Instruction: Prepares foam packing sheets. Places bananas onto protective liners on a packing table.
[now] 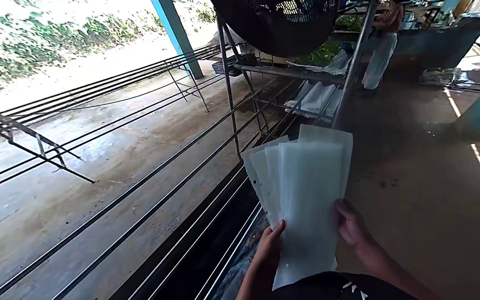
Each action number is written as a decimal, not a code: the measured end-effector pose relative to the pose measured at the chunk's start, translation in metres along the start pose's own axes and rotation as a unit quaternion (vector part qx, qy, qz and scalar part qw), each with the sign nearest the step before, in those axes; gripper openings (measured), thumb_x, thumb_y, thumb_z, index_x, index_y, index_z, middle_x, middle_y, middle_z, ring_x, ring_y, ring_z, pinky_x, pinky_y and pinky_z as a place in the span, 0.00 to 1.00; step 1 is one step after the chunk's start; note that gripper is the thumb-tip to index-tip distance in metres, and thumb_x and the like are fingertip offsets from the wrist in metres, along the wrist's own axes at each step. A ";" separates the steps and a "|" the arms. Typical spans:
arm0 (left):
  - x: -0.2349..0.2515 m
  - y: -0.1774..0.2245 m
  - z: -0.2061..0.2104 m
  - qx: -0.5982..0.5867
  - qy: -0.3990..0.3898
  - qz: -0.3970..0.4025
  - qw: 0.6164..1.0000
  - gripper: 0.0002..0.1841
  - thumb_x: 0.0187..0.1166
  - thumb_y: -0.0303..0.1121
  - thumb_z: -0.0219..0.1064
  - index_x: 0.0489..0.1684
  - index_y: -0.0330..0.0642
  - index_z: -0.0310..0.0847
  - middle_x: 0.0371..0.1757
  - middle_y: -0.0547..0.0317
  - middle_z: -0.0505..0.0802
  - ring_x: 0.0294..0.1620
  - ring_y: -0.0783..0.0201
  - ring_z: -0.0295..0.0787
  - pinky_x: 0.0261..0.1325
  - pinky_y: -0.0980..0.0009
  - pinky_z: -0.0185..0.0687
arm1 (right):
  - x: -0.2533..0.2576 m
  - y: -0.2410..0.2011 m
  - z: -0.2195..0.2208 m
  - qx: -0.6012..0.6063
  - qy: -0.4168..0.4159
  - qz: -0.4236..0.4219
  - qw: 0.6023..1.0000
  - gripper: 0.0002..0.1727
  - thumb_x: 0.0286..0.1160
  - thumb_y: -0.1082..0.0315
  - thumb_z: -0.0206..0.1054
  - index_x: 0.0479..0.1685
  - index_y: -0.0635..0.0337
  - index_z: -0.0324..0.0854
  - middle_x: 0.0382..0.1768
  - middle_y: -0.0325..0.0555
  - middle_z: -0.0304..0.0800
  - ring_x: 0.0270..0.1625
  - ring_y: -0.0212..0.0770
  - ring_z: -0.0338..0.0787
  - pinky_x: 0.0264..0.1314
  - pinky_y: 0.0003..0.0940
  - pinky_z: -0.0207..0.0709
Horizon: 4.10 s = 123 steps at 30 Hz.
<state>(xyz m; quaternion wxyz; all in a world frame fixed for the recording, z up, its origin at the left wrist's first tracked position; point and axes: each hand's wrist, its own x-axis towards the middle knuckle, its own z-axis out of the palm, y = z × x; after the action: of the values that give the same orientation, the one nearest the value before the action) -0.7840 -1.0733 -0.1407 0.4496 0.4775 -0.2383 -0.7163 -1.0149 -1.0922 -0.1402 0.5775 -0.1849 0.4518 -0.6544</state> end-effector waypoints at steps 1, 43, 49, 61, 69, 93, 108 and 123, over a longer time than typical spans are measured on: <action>0.007 0.001 0.002 -0.007 0.015 -0.001 1.000 0.13 0.93 0.33 0.53 0.54 0.33 0.79 0.37 0.49 0.96 0.38 0.60 0.96 0.47 0.62 0.93 | 0.006 0.002 -0.003 0.008 0.011 0.007 1.000 0.09 0.89 0.75 0.50 0.56 0.57 0.73 0.40 0.40 0.91 0.42 0.33 0.94 0.48 0.32 0.90; 0.131 0.062 -0.018 0.215 0.005 0.182 0.960 0.09 0.83 0.33 0.68 0.48 0.36 0.88 0.42 0.56 0.94 0.38 0.68 0.91 0.46 0.65 0.89 | 0.058 0.031 -0.014 -0.010 0.007 -0.049 0.999 0.11 0.80 0.77 0.58 0.53 0.53 0.80 0.43 0.37 0.95 0.49 0.33 0.94 0.59 0.35 0.89; 0.142 0.072 -0.027 0.193 0.038 0.187 0.962 0.08 0.85 0.31 0.65 0.46 0.35 0.87 0.42 0.56 0.92 0.40 0.67 0.90 0.49 0.65 0.89 | 0.059 0.021 -0.012 -0.044 0.068 -0.036 0.996 0.14 0.82 0.78 0.56 0.60 0.54 0.74 0.44 0.36 0.92 0.47 0.32 0.93 0.56 0.34 0.90; 0.136 0.056 -0.005 0.239 -0.095 0.144 0.955 0.11 0.77 0.29 0.72 0.47 0.28 0.87 0.42 0.50 0.95 0.41 0.63 0.94 0.51 0.62 0.91 | 0.067 0.033 0.009 -0.128 0.085 0.008 0.988 0.11 0.86 0.73 0.58 0.61 0.66 0.74 0.43 0.42 0.90 0.45 0.32 0.92 0.52 0.31 0.89; 0.155 0.072 0.011 0.126 -0.008 0.126 0.984 0.08 0.85 0.26 0.62 0.37 0.31 0.83 0.28 0.56 0.92 0.29 0.67 0.91 0.38 0.69 0.89 | 0.071 0.021 0.001 -0.048 0.026 -0.061 0.997 0.11 0.78 0.79 0.55 0.47 0.58 0.81 0.39 0.32 0.96 0.45 0.27 0.94 0.57 0.28 0.88; 0.118 0.083 0.039 0.010 0.412 0.241 0.878 0.16 0.75 0.19 0.62 0.60 0.30 0.72 0.36 0.61 0.93 0.33 0.73 0.93 0.37 0.74 0.92 | 0.465 -0.070 0.064 -0.652 -0.224 -0.170 0.704 0.27 0.82 0.64 0.69 0.76 0.69 0.76 0.79 0.69 0.73 0.82 0.67 0.73 0.84 0.64 0.65; -0.062 0.011 0.031 -0.054 0.511 0.306 0.802 0.16 0.68 0.18 0.59 0.54 0.39 0.70 0.33 0.70 0.95 0.33 0.76 0.94 0.38 0.76 0.93 | 0.293 0.082 0.146 -0.793 -0.324 -0.076 0.511 0.47 0.76 0.38 0.67 0.81 0.72 0.65 0.65 0.73 0.84 0.72 0.70 0.82 0.80 0.66 0.66; -0.337 -0.107 -0.153 -0.120 0.540 0.315 0.771 0.12 0.76 0.19 0.53 0.53 0.40 0.73 0.33 0.64 0.96 0.32 0.72 0.96 0.37 0.72 0.95 | -0.024 0.239 0.184 -0.760 -0.363 -0.148 0.519 0.50 0.71 0.33 0.67 0.78 0.71 0.70 0.67 0.71 0.84 0.74 0.67 0.80 0.80 0.64 0.63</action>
<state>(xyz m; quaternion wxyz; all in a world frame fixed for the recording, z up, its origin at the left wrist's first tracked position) -0.6445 -0.7147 -0.1308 0.7584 0.6260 -0.0051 -0.1817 -0.7272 -1.1212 -0.2297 0.2260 -0.8389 0.4949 -0.0145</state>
